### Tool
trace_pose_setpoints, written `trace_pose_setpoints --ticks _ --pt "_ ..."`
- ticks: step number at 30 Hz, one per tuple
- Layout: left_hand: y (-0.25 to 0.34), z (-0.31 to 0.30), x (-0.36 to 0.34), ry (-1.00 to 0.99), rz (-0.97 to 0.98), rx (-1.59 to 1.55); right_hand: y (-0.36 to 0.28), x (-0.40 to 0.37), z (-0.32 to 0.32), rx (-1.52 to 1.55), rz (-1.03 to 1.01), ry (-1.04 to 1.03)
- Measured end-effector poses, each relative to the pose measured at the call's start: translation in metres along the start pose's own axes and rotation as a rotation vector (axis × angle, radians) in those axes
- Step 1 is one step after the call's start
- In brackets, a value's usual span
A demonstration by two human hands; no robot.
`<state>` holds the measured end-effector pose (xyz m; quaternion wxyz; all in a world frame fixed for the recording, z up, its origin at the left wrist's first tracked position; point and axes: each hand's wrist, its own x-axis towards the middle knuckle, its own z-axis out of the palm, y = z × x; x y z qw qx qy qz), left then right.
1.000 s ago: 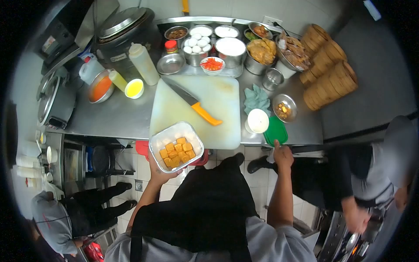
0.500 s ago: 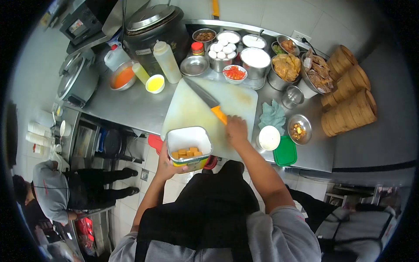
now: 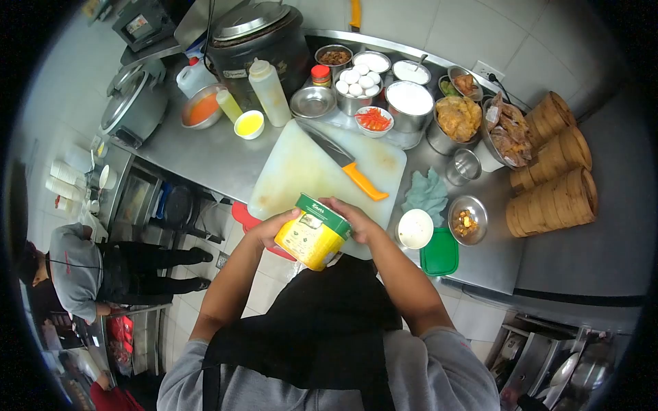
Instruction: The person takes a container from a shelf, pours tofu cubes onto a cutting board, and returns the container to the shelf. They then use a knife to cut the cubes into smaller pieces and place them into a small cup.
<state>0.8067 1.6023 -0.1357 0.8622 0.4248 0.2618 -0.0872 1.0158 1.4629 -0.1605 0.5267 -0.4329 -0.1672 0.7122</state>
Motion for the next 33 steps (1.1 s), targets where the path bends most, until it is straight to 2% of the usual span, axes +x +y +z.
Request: trace_pose_setpoints --ticks 1,3,5,7,9,13,15,16,17,19,23,25,26,27,29,31,33 --pt "0.001 -0.004 0.005 -0.011 -0.078 -0.090 0.001 -0.002 0.001 0.044 -0.027 0.001" --pt "-0.004 -0.015 0.016 -0.016 -0.096 -0.024 -0.001 0.002 0.000 0.054 -0.047 0.026" --pt "0.005 -0.010 0.016 -0.018 -0.089 -0.025 -0.009 0.005 0.000 0.082 0.161 0.160" --pt "0.016 0.001 0.014 0.021 -0.070 -0.029 -0.002 0.017 -0.015 0.110 0.138 0.161" --pt "0.021 0.001 0.015 0.061 -0.052 -0.041 0.005 0.020 -0.027 0.201 0.093 0.053" --pt "0.022 -0.015 0.014 -0.050 -0.075 -0.069 0.011 0.020 -0.022 0.403 -0.072 0.021" --pt "0.019 -0.006 0.006 0.022 0.118 -0.075 0.021 0.026 -0.026 0.435 -0.104 0.062" --pt "0.014 0.008 0.008 0.207 0.202 -0.175 0.024 0.031 -0.028 0.483 -0.088 0.073" --pt "0.009 0.014 0.012 0.200 0.197 -0.175 0.025 0.036 -0.029 0.528 -0.071 0.082" --pt "0.003 0.022 0.013 0.466 0.380 -0.110 0.019 0.035 -0.015 0.511 -0.099 0.103" --pt "0.022 0.019 0.013 0.514 0.313 -0.214 0.016 0.045 -0.005 0.433 -0.202 0.238" --pt "0.032 0.012 0.020 0.598 0.403 -0.182 0.014 0.045 -0.002 0.405 -0.223 0.274" --pt "0.037 0.007 0.019 0.712 0.366 -0.077 0.014 0.045 -0.001 0.105 -0.334 0.404" --pt "0.045 0.006 0.019 0.714 0.363 -0.084 0.014 0.046 0.002 -0.200 -0.439 0.526" --pt "0.057 0.004 0.022 0.760 0.309 0.063 0.014 0.047 -0.003 -0.192 -0.477 0.534" --pt "0.069 -0.001 0.031 0.737 0.345 0.064 0.010 0.045 -0.003 -0.175 -0.523 0.556" --pt "0.089 0.007 0.026 0.755 0.290 0.302 0.005 0.030 0.004 -0.262 -0.481 0.629"
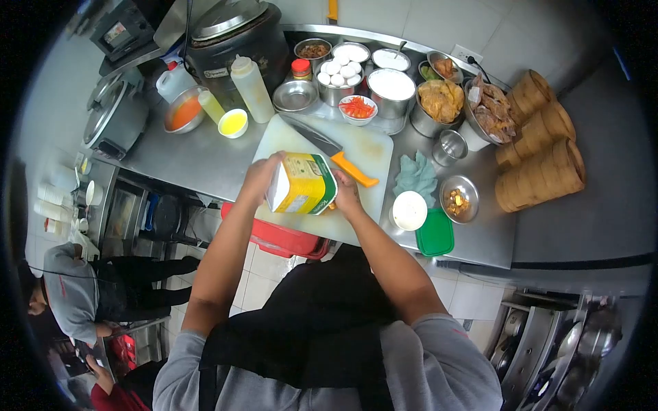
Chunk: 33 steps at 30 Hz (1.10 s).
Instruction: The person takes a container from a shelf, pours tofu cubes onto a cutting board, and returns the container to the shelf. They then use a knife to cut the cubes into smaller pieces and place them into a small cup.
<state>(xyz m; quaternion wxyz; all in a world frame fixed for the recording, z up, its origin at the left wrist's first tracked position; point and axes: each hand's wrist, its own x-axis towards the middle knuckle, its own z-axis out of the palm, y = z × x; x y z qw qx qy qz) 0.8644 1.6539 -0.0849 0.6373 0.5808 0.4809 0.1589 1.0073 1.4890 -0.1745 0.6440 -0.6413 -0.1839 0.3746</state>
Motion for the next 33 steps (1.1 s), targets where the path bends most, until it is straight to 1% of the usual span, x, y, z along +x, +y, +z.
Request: trace_pose_setpoints --ticks 1,2,3,4,5,6,8,10,12,13,14,15,16,17,18,19,20,22,23,25,26,27,28,29,30,31,32,33 --pt "0.011 -0.001 -0.002 -0.005 0.029 0.086 -0.004 -0.003 -0.001 0.014 -0.005 0.025" --pt "0.018 -0.002 -0.002 -0.014 0.030 0.090 -0.008 -0.006 -0.003 0.029 -0.011 0.051" --pt "0.024 -0.004 0.000 -0.008 0.079 0.181 0.000 -0.005 -0.011 -0.059 -0.157 0.035" --pt "0.033 -0.005 -0.002 -0.001 0.131 0.271 -0.006 -0.014 -0.016 -0.057 -0.161 0.045" --pt "0.041 -0.007 -0.004 0.007 0.135 0.324 -0.010 -0.025 -0.023 -0.231 -0.236 0.078" --pt "0.045 -0.010 -0.006 0.001 0.139 0.326 -0.020 -0.040 -0.029 -0.406 -0.306 0.108" --pt "0.049 -0.021 -0.009 0.099 0.212 0.404 -0.045 -0.085 -0.044 -0.395 -0.389 0.191" --pt "0.049 -0.042 -0.008 0.067 0.201 0.377 -0.049 -0.121 -0.079 -0.467 -0.470 0.338" --pt "0.034 -0.078 0.010 0.041 0.122 0.195 -0.034 -0.148 -0.129 -0.682 -0.577 0.543" --pt "0.025 -0.091 0.014 0.039 0.127 0.199 -0.023 -0.160 -0.154 -0.777 -0.541 0.598" --pt "0.011 -0.104 0.014 0.022 0.094 -0.092 -0.014 -0.172 -0.174 -0.873 -0.501 0.651" --pt "-0.006 -0.116 0.014 0.006 0.059 -0.384 -0.011 -0.183 -0.185 -0.869 -0.501 0.651" --pt "-0.025 -0.130 0.018 0.011 0.061 -0.380 -0.008 -0.192 -0.192 -1.035 -0.485 0.630" --pt "-0.045 -0.143 0.025 -0.175 0.105 -0.670 -0.004 -0.201 -0.197 -1.197 -0.468 0.606" --pt "-0.058 -0.153 0.030 -0.366 0.155 -0.956 0.003 -0.205 -0.201 -1.187 -0.475 0.604" --pt "-0.064 -0.153 0.030 -0.571 0.279 -1.106 0.013 -0.208 -0.204 -1.341 -0.354 0.522" --pt "-0.068 -0.149 0.027 -0.520 0.284 -1.167 0.025 -0.208 -0.209 -1.490 -0.235 0.430" --pt "-0.071 -0.134 0.024 -0.400 0.315 -1.243 0.049 -0.203 -0.224 -1.465 -0.309 0.433" --pt "-0.068 -0.126 0.018 -0.388 0.335 -1.242 0.056 -0.200 -0.232 -1.450 -0.351 0.449" --pt "-0.059 -0.111 0.004 -0.604 0.378 -1.351 0.058 -0.196 -0.235 -1.438 -0.403 0.460" --pt "-0.052 -0.107 -0.003 -0.599 0.387 -1.355 0.055 -0.196 -0.236 -1.455 -0.441 0.502" --pt "-0.043 -0.104 -0.010 -0.652 0.367 -1.350 0.051 -0.199 -0.238 -1.471 -0.475 0.548" --pt "-0.037 -0.103 -0.013 -0.708 0.345 -1.344 0.046 -0.204 -0.242 -1.474 -0.478 0.549" --pt "-0.034 -0.105 -0.010 -0.711 0.345 -1.347 0.039 -0.210 -0.248 -1.469 -0.497 0.644" --pt "-0.032 -0.109 -0.006 -0.734 0.297 -1.283 0.029 -0.218 -0.250 -1.461 -0.514 0.739" --pt "-0.030 -0.113 -0.003 -0.756 0.250 -1.218 0.010 -0.228 -0.246 -1.494 -0.455 0.847" --pt "-0.032 -0.115 0.001 -0.762 0.252 -1.220 -0.009 -0.232 -0.239 -1.497 -0.457 0.853" --pt "-0.036 -0.115 0.008 -0.850 0.249 -1.229 -0.034 -0.231 -0.222 -1.070 -0.499 1.028"
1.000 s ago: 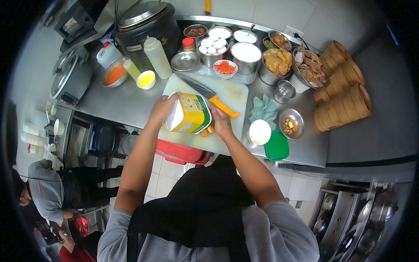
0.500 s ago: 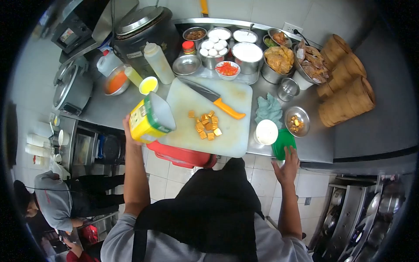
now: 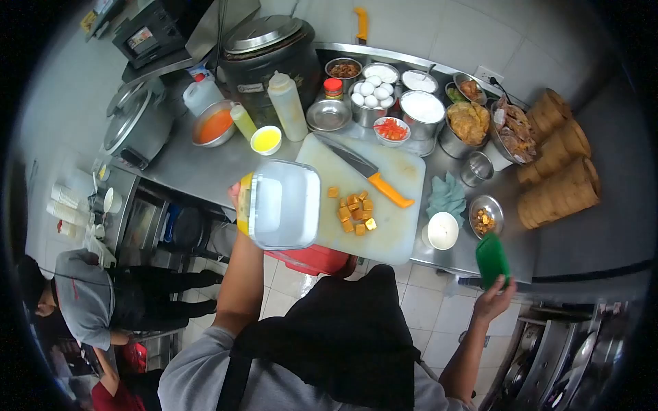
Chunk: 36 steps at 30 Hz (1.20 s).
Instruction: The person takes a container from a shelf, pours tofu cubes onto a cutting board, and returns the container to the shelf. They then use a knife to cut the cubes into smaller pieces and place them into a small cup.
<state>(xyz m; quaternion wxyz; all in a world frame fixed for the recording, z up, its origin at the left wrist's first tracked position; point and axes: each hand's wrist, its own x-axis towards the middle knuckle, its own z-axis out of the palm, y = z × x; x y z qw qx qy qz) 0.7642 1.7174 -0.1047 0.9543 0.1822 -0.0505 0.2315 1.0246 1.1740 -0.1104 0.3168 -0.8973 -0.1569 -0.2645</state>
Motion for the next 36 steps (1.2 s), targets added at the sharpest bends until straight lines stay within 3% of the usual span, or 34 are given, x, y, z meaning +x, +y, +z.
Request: trace_pose_setpoints --ticks 1,2,3,5,7,9,11,14,18,21,24,25,28,31,36 --pt "-0.003 -0.004 0.005 -0.070 -0.051 -0.034 -0.028 0.010 -0.009 0.301 0.251 0.165" --pt "-0.016 0.007 0.008 0.128 -0.001 0.195 -0.063 0.024 -0.017 0.584 0.369 0.107" --pt "-0.027 0.022 0.015 0.053 -0.046 0.291 -0.096 0.037 -0.017 0.868 0.481 0.055" --pt "-0.059 0.043 0.030 0.007 -0.004 0.472 -0.129 0.046 0.003 1.381 0.696 -0.335" --pt "-0.088 0.058 0.039 -0.059 -0.016 0.466 -0.212 0.045 0.024 1.475 0.811 -0.431" --pt "-0.111 0.072 0.043 -0.091 0.156 0.542 -0.246 0.037 0.057 1.418 0.935 -0.468" --pt "-0.120 0.082 0.042 -0.138 0.218 0.583 -0.249 0.032 0.083 1.424 0.895 -0.457" --pt "-0.120 0.083 0.039 -0.170 0.463 0.880 -0.263 0.038 0.077 1.368 0.928 -0.542" --pt "-0.113 0.097 0.030 -0.240 0.514 0.991 -0.251 0.028 0.096 1.279 0.918 -0.690" --pt "-0.112 0.101 0.027 -0.264 0.529 1.029 -0.253 0.023 0.098 1.315 0.793 -0.521" --pt "-0.113 0.104 0.028 -0.280 0.526 0.993 -0.253 0.031 0.069 1.340 0.537 -0.780" --pt "-0.114 0.105 0.026 -0.264 0.534 1.025 -0.251 0.028 0.067 1.339 0.530 -0.767" --pt "-0.116 0.110 0.023 -0.248 0.543 1.056 -0.264 0.031 0.038 1.095 -0.004 -0.772" --pt "-0.130 0.113 0.017 -0.211 0.593 1.002 -0.264 0.032 0.030 1.016 -0.125 -0.861" --pt "-0.145 0.138 0.003 -0.215 0.691 0.971 -0.266 0.043 0.012 1.198 -0.281 -0.945"
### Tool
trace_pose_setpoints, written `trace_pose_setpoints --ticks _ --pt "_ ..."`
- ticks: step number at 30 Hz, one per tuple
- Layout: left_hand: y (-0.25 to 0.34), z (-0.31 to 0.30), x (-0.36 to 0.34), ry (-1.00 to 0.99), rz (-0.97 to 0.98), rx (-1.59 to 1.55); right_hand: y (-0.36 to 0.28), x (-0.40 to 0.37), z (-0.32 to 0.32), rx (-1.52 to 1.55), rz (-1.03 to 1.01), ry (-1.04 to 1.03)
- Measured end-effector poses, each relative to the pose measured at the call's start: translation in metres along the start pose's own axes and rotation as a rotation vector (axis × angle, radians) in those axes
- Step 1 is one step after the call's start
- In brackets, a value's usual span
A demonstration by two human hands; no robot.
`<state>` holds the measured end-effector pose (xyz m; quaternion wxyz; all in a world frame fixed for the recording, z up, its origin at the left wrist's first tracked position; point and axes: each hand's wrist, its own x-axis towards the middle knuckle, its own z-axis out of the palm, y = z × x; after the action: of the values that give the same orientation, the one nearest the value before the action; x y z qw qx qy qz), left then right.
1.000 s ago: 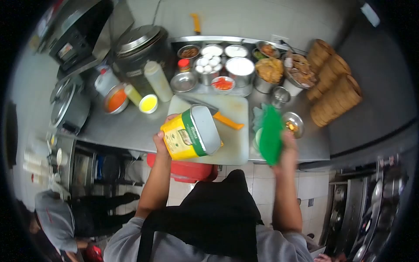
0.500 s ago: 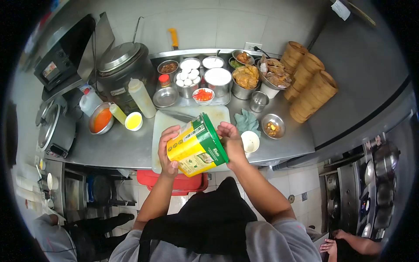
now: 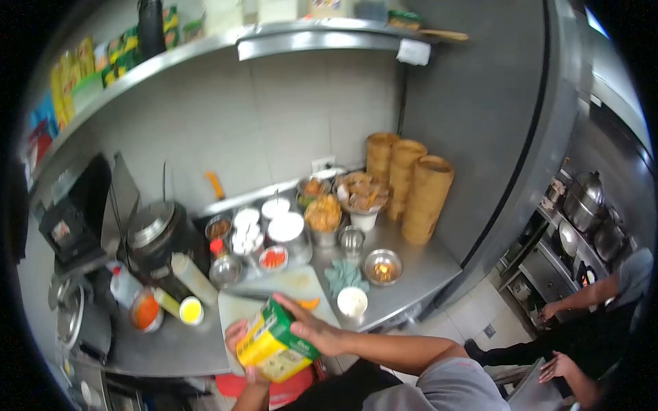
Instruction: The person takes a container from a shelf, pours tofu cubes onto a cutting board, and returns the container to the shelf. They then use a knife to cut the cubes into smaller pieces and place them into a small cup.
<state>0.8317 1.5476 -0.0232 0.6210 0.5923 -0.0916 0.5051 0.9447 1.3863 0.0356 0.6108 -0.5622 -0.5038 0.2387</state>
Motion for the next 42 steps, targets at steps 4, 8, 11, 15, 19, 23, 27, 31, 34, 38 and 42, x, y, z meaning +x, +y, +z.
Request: trace_pose_setpoints --ticks 4,8,11,15,19,23,27,31,34,38,42 --pt "0.002 0.030 0.008 0.070 0.023 -0.032 -0.020 0.013 -0.036 -0.041 -0.005 -0.121" --pt "-0.028 0.056 0.022 0.093 -0.103 -0.075 -0.033 0.024 -0.082 -0.162 0.041 -0.113" --pt "-0.047 0.109 0.037 0.211 -0.065 -0.158 -0.036 0.016 -0.122 -0.083 -0.036 0.047" --pt "-0.068 0.183 0.062 0.409 -0.115 -0.371 -0.035 -0.021 -0.184 -0.446 -0.284 0.349" --pt "-0.102 0.263 0.085 0.118 -0.017 -0.443 -0.014 -0.036 -0.214 -0.020 -0.269 0.372" --pt "-0.099 0.321 0.119 -0.015 -0.117 -0.343 -0.039 -0.006 -0.297 -0.038 -0.711 0.564" --pt "-0.090 0.328 0.150 -0.153 -0.055 -0.008 -0.132 0.045 -0.400 -0.522 -1.076 0.786" --pt "-0.101 0.289 0.124 -0.146 -0.172 0.195 -0.248 0.107 -0.517 -0.957 -1.362 1.223" --pt "-0.112 0.244 0.093 -0.076 -0.303 0.194 -0.326 0.153 -0.580 -1.243 -1.251 1.465" --pt "-0.117 0.184 0.050 0.199 -0.473 0.256 -0.374 0.217 -0.649 -1.397 -1.038 1.488" --pt "-0.092 0.160 0.016 0.375 -0.616 0.450 -0.377 0.265 -0.708 -1.395 -0.689 1.233"
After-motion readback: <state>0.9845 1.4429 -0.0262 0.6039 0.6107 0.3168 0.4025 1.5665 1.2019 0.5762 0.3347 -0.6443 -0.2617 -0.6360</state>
